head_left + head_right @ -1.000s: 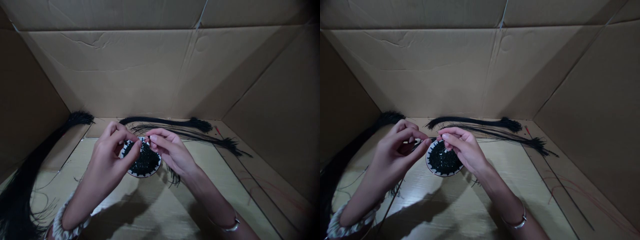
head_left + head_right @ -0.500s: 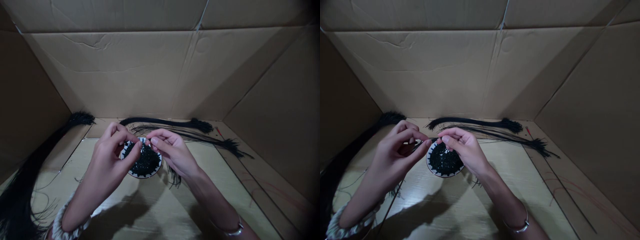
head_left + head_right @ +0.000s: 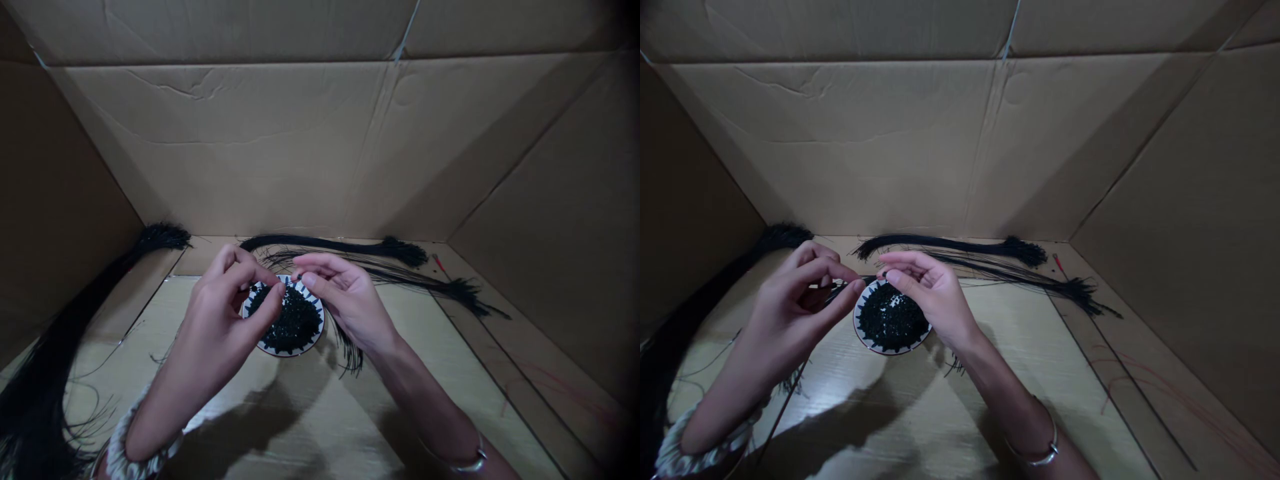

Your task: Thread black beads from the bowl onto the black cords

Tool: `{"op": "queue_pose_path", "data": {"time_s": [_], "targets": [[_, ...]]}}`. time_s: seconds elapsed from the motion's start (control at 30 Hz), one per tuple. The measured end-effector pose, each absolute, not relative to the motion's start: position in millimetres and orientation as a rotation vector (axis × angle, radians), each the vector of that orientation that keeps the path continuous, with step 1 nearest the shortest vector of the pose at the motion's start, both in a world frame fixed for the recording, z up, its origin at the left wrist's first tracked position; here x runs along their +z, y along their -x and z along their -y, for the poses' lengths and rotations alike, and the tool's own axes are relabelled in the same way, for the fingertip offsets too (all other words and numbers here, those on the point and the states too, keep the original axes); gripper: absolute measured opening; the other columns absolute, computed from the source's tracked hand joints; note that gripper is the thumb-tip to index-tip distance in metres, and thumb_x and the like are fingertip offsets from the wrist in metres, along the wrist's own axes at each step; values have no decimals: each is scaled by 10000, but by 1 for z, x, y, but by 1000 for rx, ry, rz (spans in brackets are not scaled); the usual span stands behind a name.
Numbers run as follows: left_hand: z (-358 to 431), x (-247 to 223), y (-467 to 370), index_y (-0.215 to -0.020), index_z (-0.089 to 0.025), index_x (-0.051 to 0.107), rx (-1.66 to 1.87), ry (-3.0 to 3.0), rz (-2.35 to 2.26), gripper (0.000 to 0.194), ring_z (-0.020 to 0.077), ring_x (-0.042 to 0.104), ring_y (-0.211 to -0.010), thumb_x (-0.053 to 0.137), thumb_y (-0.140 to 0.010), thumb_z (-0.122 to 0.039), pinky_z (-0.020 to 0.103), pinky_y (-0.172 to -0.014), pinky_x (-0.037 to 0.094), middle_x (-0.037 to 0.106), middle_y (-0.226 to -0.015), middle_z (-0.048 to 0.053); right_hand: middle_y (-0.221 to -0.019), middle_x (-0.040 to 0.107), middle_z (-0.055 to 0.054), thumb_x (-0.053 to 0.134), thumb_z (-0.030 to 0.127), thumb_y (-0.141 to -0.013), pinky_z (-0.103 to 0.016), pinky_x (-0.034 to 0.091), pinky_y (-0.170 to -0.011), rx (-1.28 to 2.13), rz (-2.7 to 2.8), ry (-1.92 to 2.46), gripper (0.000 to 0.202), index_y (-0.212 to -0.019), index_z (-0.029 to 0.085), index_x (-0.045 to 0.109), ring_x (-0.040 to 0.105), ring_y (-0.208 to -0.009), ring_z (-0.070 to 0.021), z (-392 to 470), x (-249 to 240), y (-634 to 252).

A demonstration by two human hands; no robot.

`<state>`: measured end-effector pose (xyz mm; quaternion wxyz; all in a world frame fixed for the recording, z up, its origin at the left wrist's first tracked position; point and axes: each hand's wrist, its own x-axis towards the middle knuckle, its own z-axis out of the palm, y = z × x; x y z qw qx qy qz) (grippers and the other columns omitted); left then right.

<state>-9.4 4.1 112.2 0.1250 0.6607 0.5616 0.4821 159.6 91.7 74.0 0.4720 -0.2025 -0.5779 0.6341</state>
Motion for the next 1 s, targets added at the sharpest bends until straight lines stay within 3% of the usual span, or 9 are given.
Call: {"op": "queue_pose_path", "data": {"time_s": [0.4, 1.0], "targets": [[-5, 110, 10, -846, -220, 693, 1412, -1894, -1594, 74, 125, 519, -763, 662, -909, -245, 258, -568, 419, 505, -898, 6, -966, 768, -1, 702, 201, -906, -347, 517, -813, 976, 1740, 569, 272, -1143, 325, 749, 636, -827, -155, -85, 75, -164], [-5, 110, 10, -845, -213, 686, 1410, -1901, -1593, 73, 150, 523, -764, 665, -902, -253, 264, -576, 424, 509, -896, 25, -993, 750, -16, 672, 201, -936, -372, 508, -780, 828, 1815, 543, 323, -1228, 337, 698, 601, -843, -185, -82, 77, -165]]}}
